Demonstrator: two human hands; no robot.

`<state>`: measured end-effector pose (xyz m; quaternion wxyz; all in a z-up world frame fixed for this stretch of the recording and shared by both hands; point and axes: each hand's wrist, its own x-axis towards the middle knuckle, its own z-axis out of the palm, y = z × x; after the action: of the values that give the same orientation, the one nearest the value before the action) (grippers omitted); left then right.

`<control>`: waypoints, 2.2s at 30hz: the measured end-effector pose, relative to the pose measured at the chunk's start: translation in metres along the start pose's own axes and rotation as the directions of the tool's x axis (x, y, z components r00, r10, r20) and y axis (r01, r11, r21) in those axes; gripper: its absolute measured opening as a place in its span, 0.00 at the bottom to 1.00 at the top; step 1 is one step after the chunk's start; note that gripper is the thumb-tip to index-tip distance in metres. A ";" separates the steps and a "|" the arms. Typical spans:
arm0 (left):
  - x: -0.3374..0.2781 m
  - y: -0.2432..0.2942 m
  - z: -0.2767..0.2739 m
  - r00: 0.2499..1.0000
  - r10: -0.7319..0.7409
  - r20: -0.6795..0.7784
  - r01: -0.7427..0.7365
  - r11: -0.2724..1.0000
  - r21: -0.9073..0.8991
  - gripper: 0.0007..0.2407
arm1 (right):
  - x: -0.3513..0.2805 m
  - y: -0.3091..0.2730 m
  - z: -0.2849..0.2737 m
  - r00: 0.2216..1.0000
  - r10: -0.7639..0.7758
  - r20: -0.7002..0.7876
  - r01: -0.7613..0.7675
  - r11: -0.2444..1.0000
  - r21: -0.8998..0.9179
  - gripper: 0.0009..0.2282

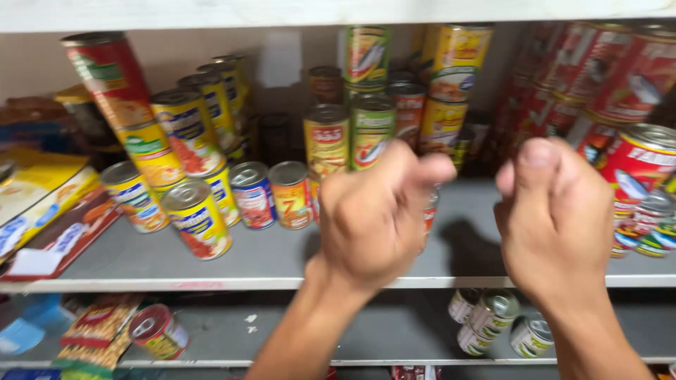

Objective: The recorder is organizing and rearranging various canned goods on a grocery store shelf to keep them tidy and faced forward.

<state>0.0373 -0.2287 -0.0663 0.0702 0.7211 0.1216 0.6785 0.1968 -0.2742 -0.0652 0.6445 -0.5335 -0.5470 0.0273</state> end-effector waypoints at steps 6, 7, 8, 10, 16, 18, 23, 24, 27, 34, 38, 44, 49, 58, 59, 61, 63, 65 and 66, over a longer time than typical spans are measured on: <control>-0.034 0.039 0.064 0.991 0.102 0.088 -0.108 0.992 0.062 0.24 | -0.033 0.073 -0.082 0.994 -0.041 -0.097 0.065 0.961 0.268 0.30; -0.034 0.049 0.073 0.988 0.118 0.102 -0.122 0.992 0.037 0.23 | -0.037 0.083 -0.098 0.990 -0.112 -0.083 0.128 0.967 0.220 0.30; -0.035 0.060 0.083 0.985 0.131 0.116 -0.134 0.991 0.011 0.23 | -0.041 0.093 -0.115 0.982 -0.178 -0.060 0.186 0.967 0.171 0.30; -0.039 0.074 0.106 0.979 0.138 0.153 -0.129 0.989 -0.072 0.21 | -0.047 0.085 -0.141 0.986 -0.149 -0.070 0.157 0.979 0.127 0.27; -0.067 0.119 0.204 0.942 0.135 0.309 0.020 0.892 -0.451 0.14 | -0.077 0.078 -0.244 0.985 0.027 -0.168 -0.004 0.990 0.139 0.22; -0.079 0.140 0.236 0.922 0.154 0.354 0.071 0.835 -0.546 0.12 | -0.094 0.082 -0.287 0.977 0.053 -0.206 -0.016 0.984 0.175 0.21; -0.109 0.206 0.310 0.812 0.165 0.559 0.307 0.694 -0.651 0.11 | -0.146 0.086 -0.398 0.912 0.206 -0.353 -0.121 0.961 0.248 0.16; -0.115 0.222 0.320 0.803 0.177 0.569 0.322 0.674 -0.664 0.11 | -0.160 0.087 -0.418 0.900 0.215 -0.378 -0.132 0.963 0.233 0.16; -0.135 0.265 0.356 0.711 0.189 0.677 0.485 0.566 -0.667 0.11 | -0.196 0.090 -0.475 0.849 0.272 -0.453 -0.183 0.956 0.230 0.14; -0.192 0.341 0.426 0.589 0.174 0.789 0.656 0.468 -0.593 0.10 | -0.260 0.070 -0.562 0.715 0.374 -0.590 -0.330 0.925 0.187 0.11; -0.207 0.365 0.451 0.572 0.187 0.799 0.695 0.407 -0.593 0.10 | -0.279 0.061 -0.587 0.676 0.379 -0.632 -0.400 0.909 0.118 0.11; -0.202 0.379 0.486 0.566 0.213 0.796 0.695 0.396 -0.600 0.09 | -0.281 0.065 -0.612 0.629 0.346 -0.696 -0.470 0.883 0.015 0.10; -0.197 0.371 0.531 0.624 0.248 0.741 0.668 0.323 -0.671 0.09 | -0.251 0.068 -0.630 0.651 0.267 -0.711 -0.490 0.863 -0.124 0.10; -0.235 0.349 0.563 0.529 0.077 0.845 0.825 0.187 -0.533 0.11 | -0.230 0.125 -0.625 0.615 0.341 -0.711 -0.395 0.913 0.097 0.11; -0.245 0.349 0.560 0.586 0.047 0.809 0.756 0.326 -0.567 0.14 | -0.231 0.134 -0.623 0.608 0.394 -0.690 -0.326 0.916 0.235 0.12; -0.219 0.371 0.528 0.761 0.182 0.623 0.522 0.399 -0.754 0.16 | -0.221 0.145 -0.614 0.585 0.471 -0.660 -0.277 0.881 0.383 0.17; -0.214 0.386 0.513 0.862 0.335 0.381 0.227 0.418 -0.880 0.23 | -0.211 0.147 -0.611 0.575 0.531 -0.622 -0.213 0.832 0.513 0.21; -0.230 0.395 0.511 0.766 0.516 0.384 0.250 0.311 -0.917 0.25 | -0.203 0.138 -0.609 0.751 0.519 -0.409 -0.100 0.701 0.706 0.33; -0.239 0.390 0.519 0.761 0.516 0.393 0.257 0.316 -0.913 0.25 | -0.209 0.137 -0.598 0.747 0.526 -0.407 -0.101 0.695 0.712 0.33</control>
<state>0.5734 -0.6346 -0.2289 0.4503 0.7298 -0.3888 0.3369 0.6272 -0.7377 -0.2042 0.9069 -0.3471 -0.1717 0.1660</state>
